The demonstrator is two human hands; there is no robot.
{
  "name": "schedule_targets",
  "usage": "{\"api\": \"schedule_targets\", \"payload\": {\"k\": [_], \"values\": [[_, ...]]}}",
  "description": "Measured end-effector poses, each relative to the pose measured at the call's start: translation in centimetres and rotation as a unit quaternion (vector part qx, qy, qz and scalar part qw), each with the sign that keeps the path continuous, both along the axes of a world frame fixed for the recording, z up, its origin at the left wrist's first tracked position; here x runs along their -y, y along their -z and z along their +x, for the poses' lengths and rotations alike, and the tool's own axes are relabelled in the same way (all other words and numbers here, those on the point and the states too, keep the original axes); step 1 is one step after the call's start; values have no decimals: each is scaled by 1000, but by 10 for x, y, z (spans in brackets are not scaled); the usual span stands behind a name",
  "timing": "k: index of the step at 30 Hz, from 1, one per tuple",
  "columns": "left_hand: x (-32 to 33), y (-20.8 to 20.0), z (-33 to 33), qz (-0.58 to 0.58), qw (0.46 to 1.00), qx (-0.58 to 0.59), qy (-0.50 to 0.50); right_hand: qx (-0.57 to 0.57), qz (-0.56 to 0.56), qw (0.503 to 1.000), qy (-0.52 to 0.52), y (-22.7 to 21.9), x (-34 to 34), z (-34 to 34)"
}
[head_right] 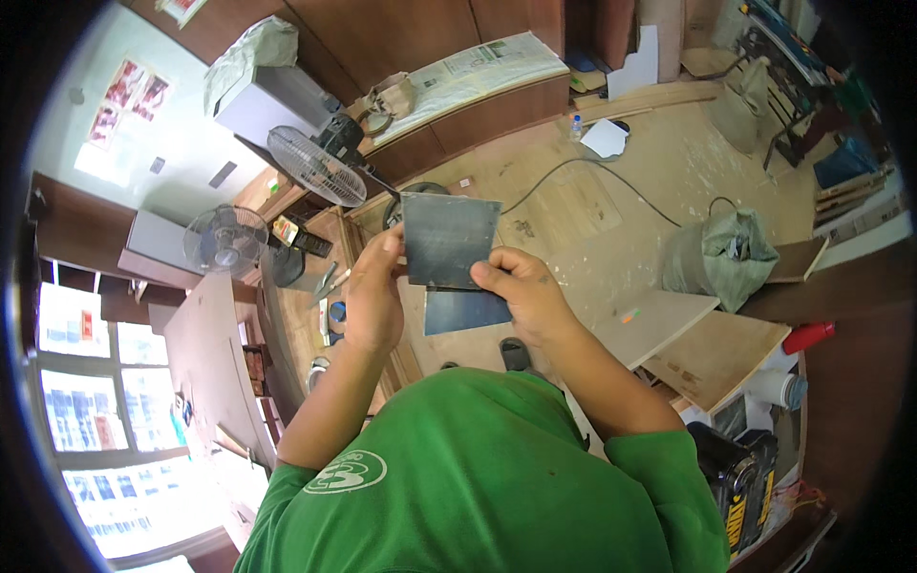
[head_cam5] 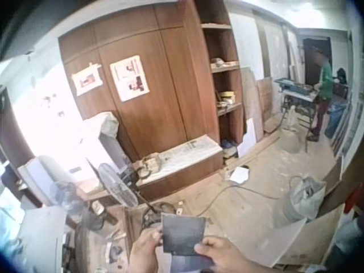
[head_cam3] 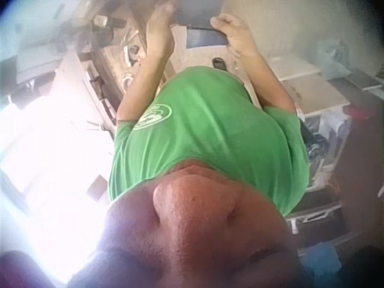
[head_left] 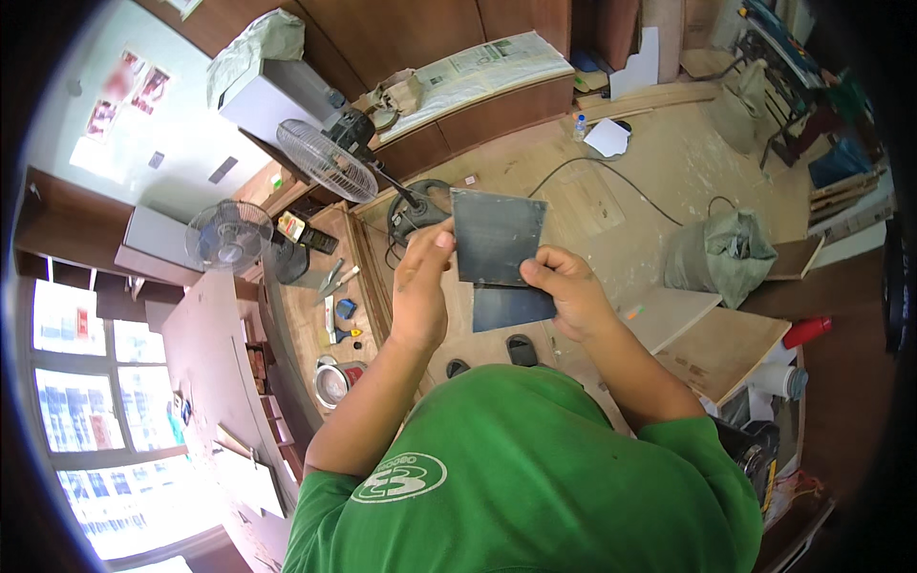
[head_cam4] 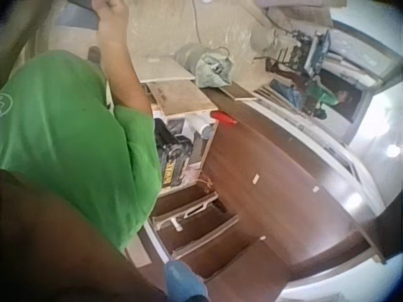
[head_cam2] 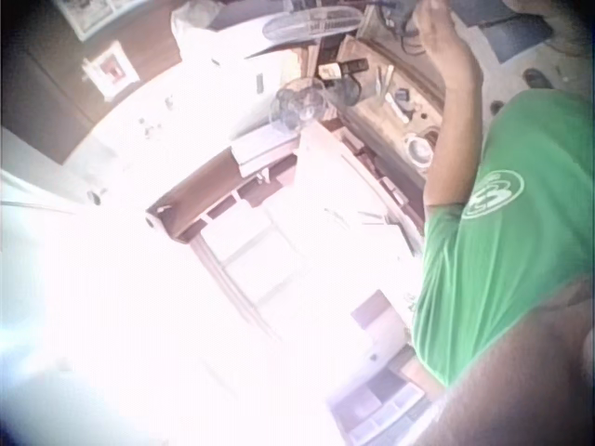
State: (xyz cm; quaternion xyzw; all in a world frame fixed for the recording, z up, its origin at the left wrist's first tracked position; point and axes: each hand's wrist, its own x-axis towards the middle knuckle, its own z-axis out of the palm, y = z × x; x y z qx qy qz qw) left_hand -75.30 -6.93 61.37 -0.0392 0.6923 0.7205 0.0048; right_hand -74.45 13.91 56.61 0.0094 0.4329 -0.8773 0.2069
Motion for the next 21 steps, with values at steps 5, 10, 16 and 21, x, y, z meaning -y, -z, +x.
{"api": "schedule_targets", "payload": {"k": [5, 10, 16, 21], "values": [[10, 0, 1, 213, 965, 6, 154, 55, -70, 996, -23, -5, -12, -6], [10, -8, 1, 174, 957, 34, 229, 51, -67, 995, -47, -6, -11, -14], [9, 5, -4, 242, 958, 16, 154, 15, -50, 998, -39, 3, -24, -21], [77, 79, 33, 192, 981, -12, 22, 29, -32, 999, -14, 25, -27, -29]]}}
